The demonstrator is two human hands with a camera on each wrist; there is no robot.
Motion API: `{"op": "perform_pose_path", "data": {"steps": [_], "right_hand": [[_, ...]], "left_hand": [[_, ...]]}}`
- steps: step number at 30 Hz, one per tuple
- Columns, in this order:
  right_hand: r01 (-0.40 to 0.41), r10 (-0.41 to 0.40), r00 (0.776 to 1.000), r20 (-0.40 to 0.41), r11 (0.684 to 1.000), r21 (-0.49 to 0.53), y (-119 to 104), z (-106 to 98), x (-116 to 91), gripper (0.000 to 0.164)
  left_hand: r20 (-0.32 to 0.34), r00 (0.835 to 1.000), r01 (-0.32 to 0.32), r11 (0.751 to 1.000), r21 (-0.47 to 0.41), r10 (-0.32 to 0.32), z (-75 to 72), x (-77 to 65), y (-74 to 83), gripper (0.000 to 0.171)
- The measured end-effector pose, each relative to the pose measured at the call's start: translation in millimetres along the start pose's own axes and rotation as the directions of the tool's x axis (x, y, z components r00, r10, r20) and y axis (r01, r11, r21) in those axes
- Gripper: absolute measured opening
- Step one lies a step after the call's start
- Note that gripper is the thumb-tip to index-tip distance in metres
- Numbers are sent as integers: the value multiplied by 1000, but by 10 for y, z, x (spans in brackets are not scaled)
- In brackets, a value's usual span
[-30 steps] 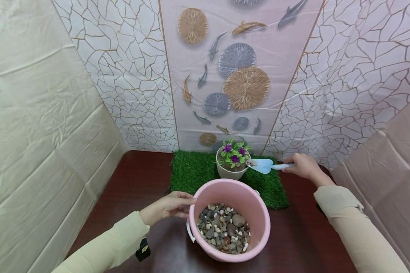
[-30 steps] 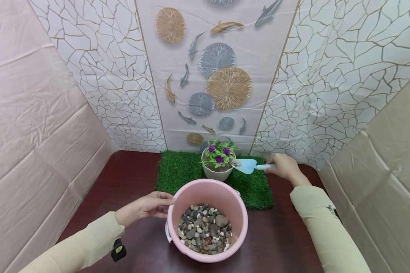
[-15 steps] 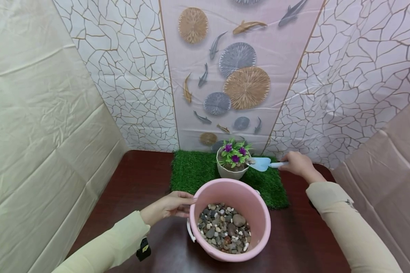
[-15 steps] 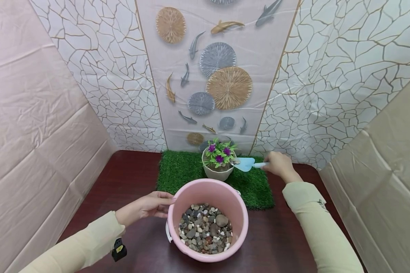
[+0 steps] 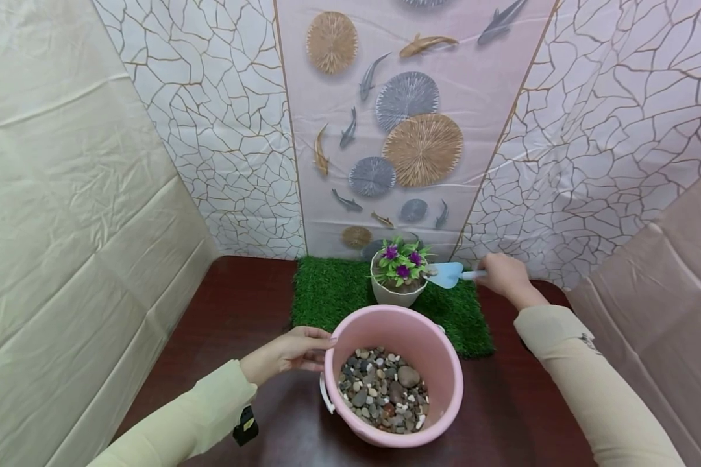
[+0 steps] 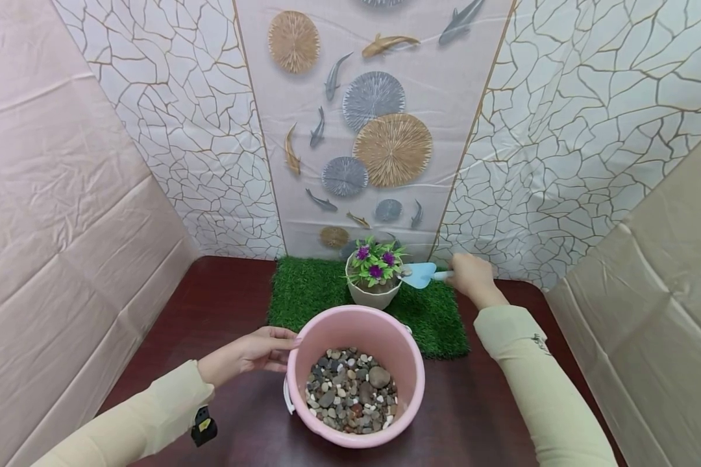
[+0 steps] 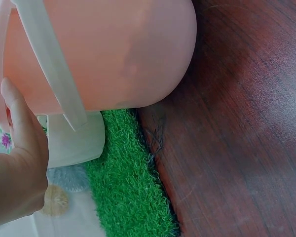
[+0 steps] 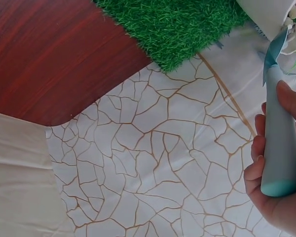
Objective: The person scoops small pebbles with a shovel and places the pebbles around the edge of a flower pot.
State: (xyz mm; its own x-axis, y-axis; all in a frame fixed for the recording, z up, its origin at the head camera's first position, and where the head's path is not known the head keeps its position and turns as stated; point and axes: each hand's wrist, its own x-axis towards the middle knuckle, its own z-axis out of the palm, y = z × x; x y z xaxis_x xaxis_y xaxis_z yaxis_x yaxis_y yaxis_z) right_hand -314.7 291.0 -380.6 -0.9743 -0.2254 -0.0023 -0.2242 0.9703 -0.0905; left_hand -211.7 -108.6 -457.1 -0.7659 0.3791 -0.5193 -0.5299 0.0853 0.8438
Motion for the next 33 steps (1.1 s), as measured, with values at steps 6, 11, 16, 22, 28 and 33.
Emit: {"op": "perform_pose_path", "data": {"steps": [6, 11, 16, 22, 28, 33], "right_hand": [[1, -1, 1000, -14, 1000, -27, -43, -42, 28, 9], [8, -9, 1000, -23, 998, -56, -80, -73, 42, 13], [23, -28, 998, -48, 995, -99, -122, -90, 59, 17], [36, -48, 995, -83, 988, -149, -169, -92, 67, 21], [47, -65, 992, -104, 985, -167, -164, -82, 50, 22], [43, -62, 991, -118, 986, -158, -136, -81, 28, 26]], "left_hand": [[-1, 1000, -2, 1000, -3, 2, 0, -3, 1, 26], [-2, 1000, -4, 1000, -4, 4, 0, -5, -5, 28], [-4, 1000, -4, 1000, -3, 3, -6, -8, -5, 27], [-5, 1000, -4, 1000, -2, 4, -4, -9, -2, 28], [-2, 1000, -4, 1000, 0, 4, 0, -8, -3, 31], [-2, 1000, -4, 1000, 2, 4, 0, -10, 0, 30]]}}
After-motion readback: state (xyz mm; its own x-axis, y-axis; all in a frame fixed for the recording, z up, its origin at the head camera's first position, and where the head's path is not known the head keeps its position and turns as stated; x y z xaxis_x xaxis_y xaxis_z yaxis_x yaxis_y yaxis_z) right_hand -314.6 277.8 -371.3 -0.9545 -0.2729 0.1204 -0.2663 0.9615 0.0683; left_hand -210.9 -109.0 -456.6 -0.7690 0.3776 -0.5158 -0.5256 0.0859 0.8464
